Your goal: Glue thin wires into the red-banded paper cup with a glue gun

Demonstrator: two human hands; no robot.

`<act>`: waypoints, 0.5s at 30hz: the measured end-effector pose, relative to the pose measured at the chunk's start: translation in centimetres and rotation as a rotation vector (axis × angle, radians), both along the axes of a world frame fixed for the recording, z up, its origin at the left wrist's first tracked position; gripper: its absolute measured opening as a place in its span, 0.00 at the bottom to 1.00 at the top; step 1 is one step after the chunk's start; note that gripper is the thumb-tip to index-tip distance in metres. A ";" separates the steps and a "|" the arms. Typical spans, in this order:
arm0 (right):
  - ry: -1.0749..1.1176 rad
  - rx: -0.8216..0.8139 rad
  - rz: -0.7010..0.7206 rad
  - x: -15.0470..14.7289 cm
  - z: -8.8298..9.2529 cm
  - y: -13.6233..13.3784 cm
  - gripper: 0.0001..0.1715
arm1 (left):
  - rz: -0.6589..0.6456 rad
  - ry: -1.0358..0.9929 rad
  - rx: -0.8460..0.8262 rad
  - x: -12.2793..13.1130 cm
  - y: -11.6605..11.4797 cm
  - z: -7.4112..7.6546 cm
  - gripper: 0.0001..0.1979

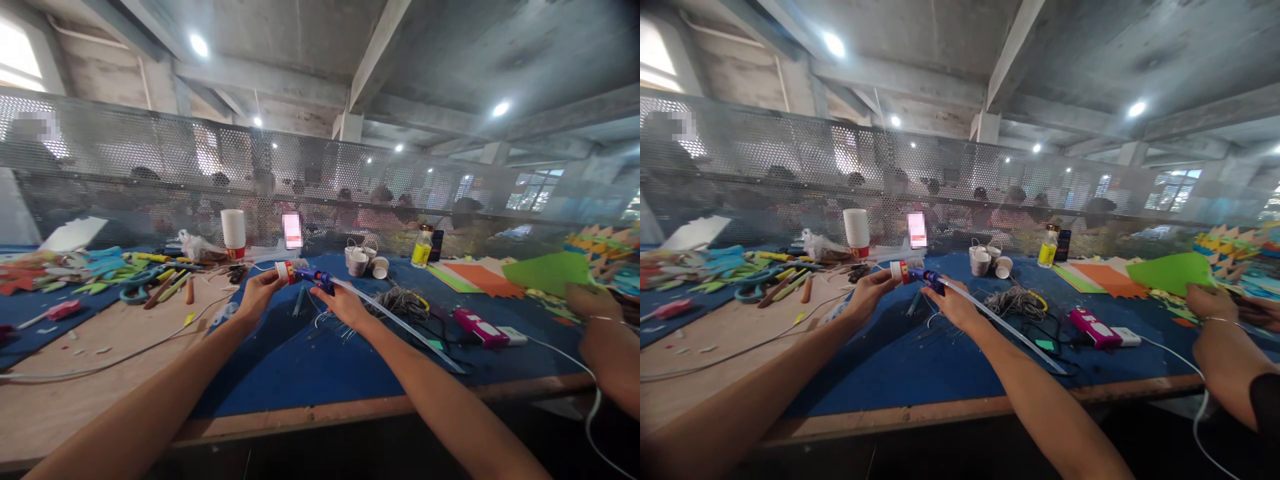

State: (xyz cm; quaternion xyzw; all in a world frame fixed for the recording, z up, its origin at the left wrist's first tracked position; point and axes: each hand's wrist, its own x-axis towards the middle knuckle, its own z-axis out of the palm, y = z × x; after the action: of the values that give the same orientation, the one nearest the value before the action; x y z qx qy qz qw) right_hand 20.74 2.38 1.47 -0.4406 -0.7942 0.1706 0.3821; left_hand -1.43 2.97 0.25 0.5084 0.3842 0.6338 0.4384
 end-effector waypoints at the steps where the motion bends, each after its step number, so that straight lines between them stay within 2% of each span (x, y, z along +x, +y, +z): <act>1: -0.001 0.000 -0.002 0.0 0.0 0.0 0.27 | 0.003 0.000 0.000 0.0 0.0 0.0 0.23; 6: -0.017 0.003 -0.016 0.0 0.0 0.0 0.26 | 0.023 0.036 0.042 0.0 0.1 0.0 0.22; 15: -0.073 0.033 -0.037 0.1 -0.1 0.3 0.28 | 0.025 0.046 0.021 0.1 -0.2 0.2 0.25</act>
State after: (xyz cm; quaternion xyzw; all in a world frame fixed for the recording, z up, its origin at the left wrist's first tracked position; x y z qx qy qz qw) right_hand 20.89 2.66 1.36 -0.4548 -0.8020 0.1340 0.3633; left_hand -1.36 2.75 0.50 0.5225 0.3939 0.6314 0.4161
